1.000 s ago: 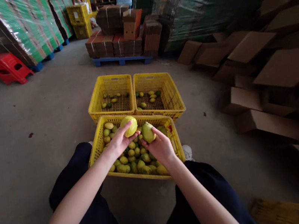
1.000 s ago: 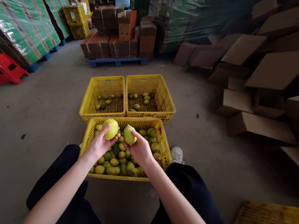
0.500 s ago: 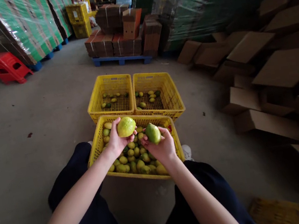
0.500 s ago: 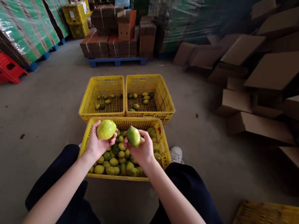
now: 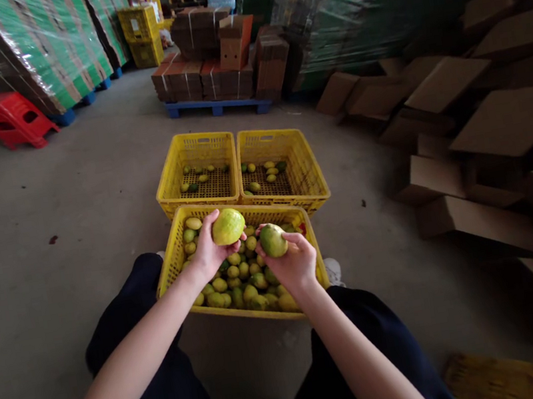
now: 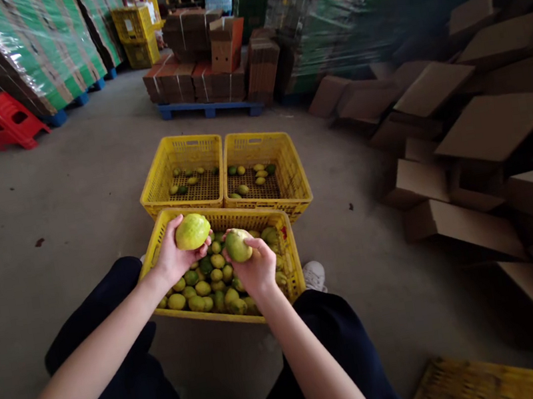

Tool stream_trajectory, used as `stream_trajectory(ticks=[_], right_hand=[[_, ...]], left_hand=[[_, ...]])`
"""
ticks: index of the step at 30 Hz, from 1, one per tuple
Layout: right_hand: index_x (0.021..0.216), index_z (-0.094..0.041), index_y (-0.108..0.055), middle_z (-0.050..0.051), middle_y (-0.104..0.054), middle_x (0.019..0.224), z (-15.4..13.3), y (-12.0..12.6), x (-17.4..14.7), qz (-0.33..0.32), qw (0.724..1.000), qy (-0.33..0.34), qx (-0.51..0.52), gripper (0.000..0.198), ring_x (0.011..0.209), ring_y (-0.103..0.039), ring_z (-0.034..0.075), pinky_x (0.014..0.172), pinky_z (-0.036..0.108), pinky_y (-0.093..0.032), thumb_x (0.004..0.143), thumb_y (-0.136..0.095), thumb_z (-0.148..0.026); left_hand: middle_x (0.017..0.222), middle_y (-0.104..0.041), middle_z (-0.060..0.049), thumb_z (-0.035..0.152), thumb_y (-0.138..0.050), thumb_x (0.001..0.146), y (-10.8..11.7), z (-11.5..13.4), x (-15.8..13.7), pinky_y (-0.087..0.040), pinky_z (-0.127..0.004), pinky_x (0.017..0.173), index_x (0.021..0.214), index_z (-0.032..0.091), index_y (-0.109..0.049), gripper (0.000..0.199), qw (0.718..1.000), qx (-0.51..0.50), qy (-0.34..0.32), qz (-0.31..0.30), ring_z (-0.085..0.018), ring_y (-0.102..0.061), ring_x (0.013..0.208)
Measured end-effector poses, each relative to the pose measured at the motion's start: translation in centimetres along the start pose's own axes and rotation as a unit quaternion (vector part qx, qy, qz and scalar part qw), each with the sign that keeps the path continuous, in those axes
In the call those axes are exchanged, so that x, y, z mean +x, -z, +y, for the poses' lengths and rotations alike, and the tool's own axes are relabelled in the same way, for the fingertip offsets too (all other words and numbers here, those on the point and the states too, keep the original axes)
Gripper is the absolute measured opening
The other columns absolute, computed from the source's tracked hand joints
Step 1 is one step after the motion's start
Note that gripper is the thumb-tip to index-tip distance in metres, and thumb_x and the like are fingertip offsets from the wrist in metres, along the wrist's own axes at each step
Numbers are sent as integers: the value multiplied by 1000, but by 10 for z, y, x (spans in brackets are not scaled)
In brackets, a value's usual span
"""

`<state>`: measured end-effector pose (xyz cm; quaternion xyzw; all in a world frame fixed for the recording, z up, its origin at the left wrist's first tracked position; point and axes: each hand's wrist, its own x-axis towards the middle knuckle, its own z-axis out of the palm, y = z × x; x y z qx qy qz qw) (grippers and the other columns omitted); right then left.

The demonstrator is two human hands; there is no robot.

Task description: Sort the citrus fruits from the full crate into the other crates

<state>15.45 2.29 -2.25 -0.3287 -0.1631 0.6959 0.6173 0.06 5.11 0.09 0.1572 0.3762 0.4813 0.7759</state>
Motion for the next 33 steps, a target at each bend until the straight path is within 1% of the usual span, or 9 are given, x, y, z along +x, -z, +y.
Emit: stream_trajectory(ticks=[4,8,11,14,17,21,24,29,33], right_hand=[[86,-23,-71,3,-69,90,1,-1,-1,3,997,49,-53,22,83,-61,20,74,35,-50,65,-67,-27],[97,-27,-70,0,-71,93,-1,-1,0,9,988,95,-118,30,86,-63,18,85,34,-49,69,-77,-32],[104,-29,-69,-1,-71,96,-4,0,-1,15,964,178,-198,39,89,-64,17,87,34,-49,67,-82,-29],[106,-30,-68,-1,-68,107,-7,-1,-5,14,925,270,-265,50,98,-63,19,90,34,-49,61,-85,-19],[104,-30,-67,0,-67,109,-7,-2,-9,-6,903,314,-293,53,104,-61,21,96,37,-49,58,-85,-12],[106,-30,-65,2,-65,111,-5,-2,-13,-34,898,321,-300,53,110,-60,23,102,42,-46,60,-84,-11],[107,-30,-64,2,-63,111,-5,-1,-13,-44,891,331,-307,51,111,-59,23,102,42,-46,63,-82,-11],[107,-29,-61,3,-63,111,-4,1,-10,-48,878,350,-324,48,110,-60,23,101,43,-48,66,-81,-15],[109,-27,-58,4,-63,111,-1,5,-7,-49,862,369,-344,49,109,-62,23,99,44,-51,67,-82,-19]], left_hand=[[79,-70,-10,43,-67,79,4,-4,2,-47,-23,50,88,12,-68,33,999,31,-40,-18,-17,-65,66],[91,-72,-8,37,-78,73,9,-3,5,-51,-24,67,94,16,-70,31,980,151,-129,-29,-21,-67,86],[100,-72,-7,23,-86,62,8,1,1,-51,-24,78,100,20,-70,41,945,238,-223,-28,-21,-66,95],[113,-69,-6,12,-89,53,4,4,-8,-50,-23,84,107,24,-68,58,922,264,-282,-29,-22,-64,104],[119,-67,-7,4,-88,47,0,6,-17,-47,-23,90,104,23,-70,63,919,255,-298,-31,-23,-60,113],[122,-66,-7,1,-88,46,-4,5,-23,-41,-29,104,103,24,-71,63,917,255,-303,-50,-25,-54,123],[122,-66,-8,4,-89,49,-3,4,-23,-37,-33,109,104,24,-70,62,893,293,-336,-63,-26,-54,123],[124,-66,-10,15,-90,52,5,2,-16,-41,-38,107,109,23,-67,62,858,352,-367,-77,-27,-58,120],[128,-63,-10,26,-88,61,18,0,-5,-45,-44,104,119,25,-58,66,778,448,-426,-112,-28,-59,120]])
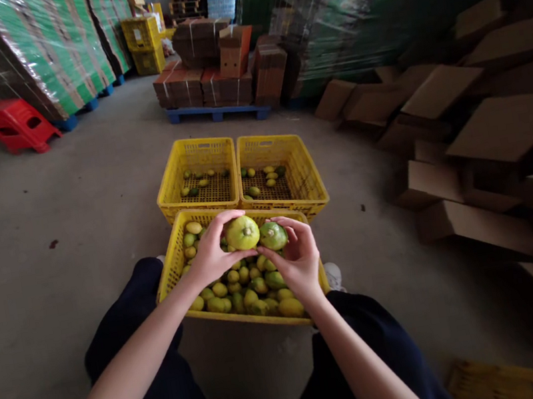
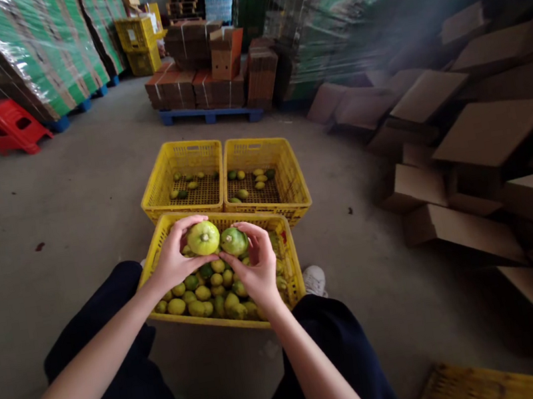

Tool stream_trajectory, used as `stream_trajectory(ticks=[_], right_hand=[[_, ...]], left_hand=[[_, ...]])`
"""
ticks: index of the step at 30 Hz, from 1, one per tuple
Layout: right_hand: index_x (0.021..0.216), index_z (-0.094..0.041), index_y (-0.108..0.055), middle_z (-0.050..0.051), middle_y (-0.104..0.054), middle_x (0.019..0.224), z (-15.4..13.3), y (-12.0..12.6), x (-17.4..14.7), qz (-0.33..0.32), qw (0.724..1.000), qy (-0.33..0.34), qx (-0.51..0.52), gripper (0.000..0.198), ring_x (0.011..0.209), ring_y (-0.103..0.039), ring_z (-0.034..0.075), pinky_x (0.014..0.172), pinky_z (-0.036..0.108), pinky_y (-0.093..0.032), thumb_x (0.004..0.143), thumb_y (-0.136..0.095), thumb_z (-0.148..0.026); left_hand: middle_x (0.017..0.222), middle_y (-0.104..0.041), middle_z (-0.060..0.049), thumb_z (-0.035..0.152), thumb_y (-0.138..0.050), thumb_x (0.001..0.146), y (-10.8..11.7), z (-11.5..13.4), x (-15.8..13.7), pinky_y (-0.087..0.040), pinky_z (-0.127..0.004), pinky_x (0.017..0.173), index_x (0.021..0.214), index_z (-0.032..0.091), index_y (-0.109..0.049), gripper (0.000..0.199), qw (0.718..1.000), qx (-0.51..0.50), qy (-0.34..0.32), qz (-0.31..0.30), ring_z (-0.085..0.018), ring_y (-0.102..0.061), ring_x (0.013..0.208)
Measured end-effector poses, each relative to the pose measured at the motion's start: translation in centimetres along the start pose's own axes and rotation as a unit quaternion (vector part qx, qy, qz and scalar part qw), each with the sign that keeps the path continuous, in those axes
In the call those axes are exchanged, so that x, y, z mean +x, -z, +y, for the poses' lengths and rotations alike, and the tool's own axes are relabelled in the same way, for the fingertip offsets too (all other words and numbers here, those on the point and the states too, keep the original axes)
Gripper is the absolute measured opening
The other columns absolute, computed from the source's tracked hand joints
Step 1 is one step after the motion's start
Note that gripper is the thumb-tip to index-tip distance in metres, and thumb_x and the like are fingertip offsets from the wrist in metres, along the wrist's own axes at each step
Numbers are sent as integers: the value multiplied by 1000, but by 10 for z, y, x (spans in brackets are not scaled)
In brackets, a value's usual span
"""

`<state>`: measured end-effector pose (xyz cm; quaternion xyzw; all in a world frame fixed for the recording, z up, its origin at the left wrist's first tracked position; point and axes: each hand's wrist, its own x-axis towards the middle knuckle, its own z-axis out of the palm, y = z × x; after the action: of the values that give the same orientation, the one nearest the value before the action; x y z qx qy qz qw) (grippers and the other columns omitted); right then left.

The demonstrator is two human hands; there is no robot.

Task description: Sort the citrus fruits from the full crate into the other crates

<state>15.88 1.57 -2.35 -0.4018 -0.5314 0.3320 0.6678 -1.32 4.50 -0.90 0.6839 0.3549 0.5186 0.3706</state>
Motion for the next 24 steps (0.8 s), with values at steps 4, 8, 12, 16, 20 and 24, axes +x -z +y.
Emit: stream_trajectory(ticks=[4,8,12,16,20,24], right_hand=[[111,-27,-57,5,-62,113,2,0,0,-8,1000,8,-7,48,111,-62,22,100,43,-51,69,-80,-21],[109,-27,-59,4,-65,112,-3,0,1,1,1000,5,5,48,110,-62,21,99,40,-51,67,-82,-21],[100,-25,-61,0,-70,99,-6,2,3,-17,992,-114,49,46,90,-67,17,82,31,-57,62,-86,-25],[76,-20,-60,-5,-65,68,-3,1,6,-13,941,-307,144,37,60,-63,13,57,25,-57,62,-85,-45],[74,-16,-65,-1,-67,60,-1,-5,12,26,866,-468,173,32,50,-63,14,45,23,-56,71,-79,-44],[76,-14,-65,2,-67,51,-4,-8,19,57,795,-579,173,28,40,-63,12,39,17,-53,90,-61,-37]], left_hand=[[132,-61,-12,31,-84,68,1,-6,-1,-47,-44,102,124,26,-54,63,998,44,-36,-17,-28,-58,122],[129,-62,-10,25,-87,62,1,1,0,-47,-39,100,119,27,-59,64,1000,-4,-1,-3,-28,-59,120],[106,-70,-8,24,-93,48,-1,5,4,-53,-27,78,103,21,-66,62,983,-127,128,32,-24,-67,96],[73,-69,-5,46,-84,63,-6,1,7,-53,-23,54,88,15,-67,43,902,-231,363,24,-19,-67,64],[62,-67,-5,57,-62,83,-12,-4,5,-48,-19,39,90,14,-69,44,822,-260,507,-7,-13,-60,42],[60,-67,-6,61,-56,85,-16,-4,4,-45,-15,34,95,12,-70,52,759,-299,578,-7,-10,-57,36]])
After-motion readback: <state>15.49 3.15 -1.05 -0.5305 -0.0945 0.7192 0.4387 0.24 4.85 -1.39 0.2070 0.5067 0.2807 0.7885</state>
